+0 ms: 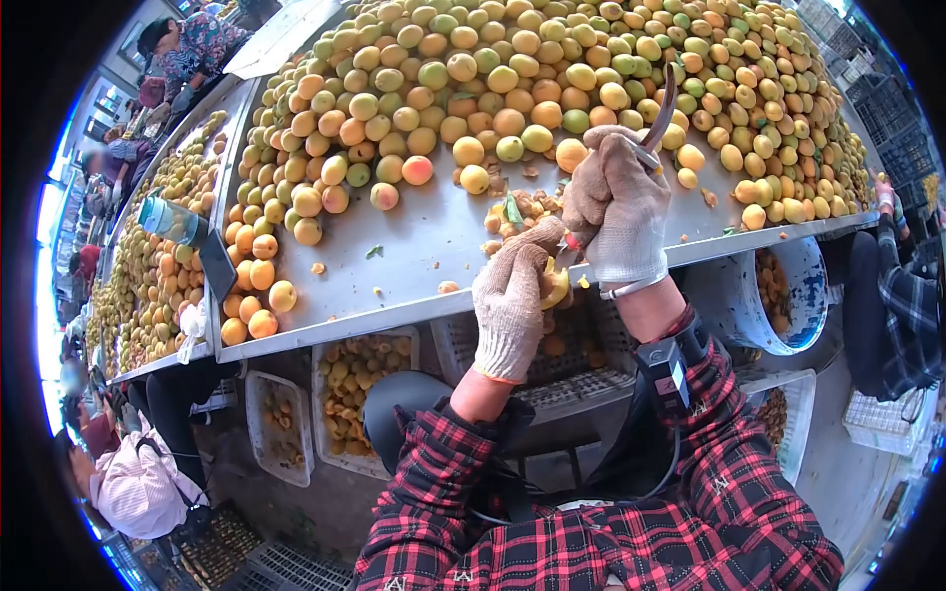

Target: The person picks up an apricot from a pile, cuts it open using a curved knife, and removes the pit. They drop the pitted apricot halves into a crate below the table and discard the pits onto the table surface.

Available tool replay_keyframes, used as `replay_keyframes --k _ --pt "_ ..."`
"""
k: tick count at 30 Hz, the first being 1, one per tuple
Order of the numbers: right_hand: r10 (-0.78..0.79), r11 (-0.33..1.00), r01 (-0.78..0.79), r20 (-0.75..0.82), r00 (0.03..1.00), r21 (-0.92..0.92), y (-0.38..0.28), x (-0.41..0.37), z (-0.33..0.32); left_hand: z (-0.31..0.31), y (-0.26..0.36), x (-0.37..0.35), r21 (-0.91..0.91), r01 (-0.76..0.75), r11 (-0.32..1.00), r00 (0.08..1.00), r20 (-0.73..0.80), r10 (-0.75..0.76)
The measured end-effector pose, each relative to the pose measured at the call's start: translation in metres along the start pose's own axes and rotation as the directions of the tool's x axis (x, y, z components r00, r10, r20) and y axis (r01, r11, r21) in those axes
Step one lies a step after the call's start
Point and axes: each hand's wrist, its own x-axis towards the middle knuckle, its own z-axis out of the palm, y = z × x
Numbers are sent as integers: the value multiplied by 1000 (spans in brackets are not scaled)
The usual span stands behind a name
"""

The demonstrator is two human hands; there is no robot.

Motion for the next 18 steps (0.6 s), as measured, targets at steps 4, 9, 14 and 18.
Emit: replay_keyframes --k 4,9,14,18 --pt "-4 1000 4 -24 1000 -14 3 -3 2 5 -2 -2 27 -164 986 985 -56 165" --pt "57 998 -58 28 998 40 5 -9 11 5 -12 0 183 -309 933 932 -136 335" --pt "76 997 -71 275 958 -27 -2 -13 11 7 -19 -2 63 -253 965 954 -149 259" --pt "187 982 -174 434 881 -69 -15 -16 7 -9 -18 4 633 -601 489 760 261 596"
